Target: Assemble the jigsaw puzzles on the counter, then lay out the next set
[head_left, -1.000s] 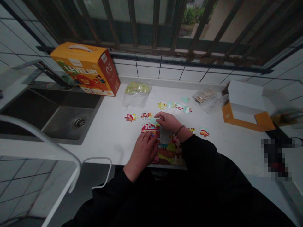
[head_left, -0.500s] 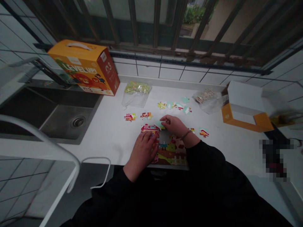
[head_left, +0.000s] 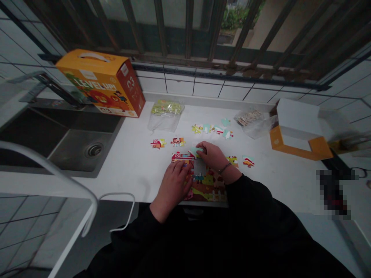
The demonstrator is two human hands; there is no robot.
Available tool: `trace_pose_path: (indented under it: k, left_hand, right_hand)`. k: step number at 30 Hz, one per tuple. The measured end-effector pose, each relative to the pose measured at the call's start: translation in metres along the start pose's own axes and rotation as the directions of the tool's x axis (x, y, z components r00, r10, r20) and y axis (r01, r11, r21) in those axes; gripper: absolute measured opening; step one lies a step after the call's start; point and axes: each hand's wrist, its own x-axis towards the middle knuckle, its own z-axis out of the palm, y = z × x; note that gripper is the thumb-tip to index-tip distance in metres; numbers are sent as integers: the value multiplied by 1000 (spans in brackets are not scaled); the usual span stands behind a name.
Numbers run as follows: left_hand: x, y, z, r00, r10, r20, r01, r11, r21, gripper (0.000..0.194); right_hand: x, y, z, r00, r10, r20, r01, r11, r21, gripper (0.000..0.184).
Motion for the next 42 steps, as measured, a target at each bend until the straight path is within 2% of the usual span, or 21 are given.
trace_pose_path:
  k: [6, 10, 14, 18, 22, 25, 30, 35, 39, 42]
  left_hand:
    - [0, -1, 1, 1000, 1, 4, -1, 1000, 10, 49]
    - [-1, -1, 1, 1000, 1, 18, -2, 1000, 18, 49]
    - [0, -1, 1, 1000, -3, 19, 3, 1000, 17, 49]
    - [0, -1, 1, 1000, -1, 9, 1, 1000, -1, 50]
    - [0, -1, 1, 1000, 7, 0, -7, 1000, 8, 50]
    - [-1, -2, 2, 1000, 7, 0, -7, 1000, 15, 50]
    - [-1, -3, 3, 1000, 4, -4, -4, 1000, 5, 49]
    - [-2, -1, 3, 1000, 7, -14, -7, 1000, 8, 46]
    - [-1, -1, 1, 1000, 10, -13, -10, 1000, 16, 46]
    - [0, 0, 0, 1000, 10, -2, -10, 1000, 14, 47]
  right_hand:
    - [-2, 3, -8, 998, 12, 65, -10, 1000, -21, 22]
    - [-3, 7, -13, 992, -31, 126, 34, 999, -27, 25]
    - [-5, 9, -16, 990, -38, 133, 46, 998, -53, 24]
    - [-6, 12, -18, 990, -2, 139, 3, 1000, -7, 22]
    - [-6, 17, -22, 979, 47, 198, -70, 992, 108, 19]
    - [-6, 18, -24, 972, 54, 228, -85, 988, 128, 19]
    - [-5, 18, -23, 977, 65, 204, -90, 989, 114, 20]
    - [4, 11, -21, 983, 133, 127, -149, 980, 129, 23]
    - [18, -1, -11, 979, 153, 134, -181, 957, 226, 24]
    - [29, -9, 1, 986, 124, 115, -146, 966, 212, 20]
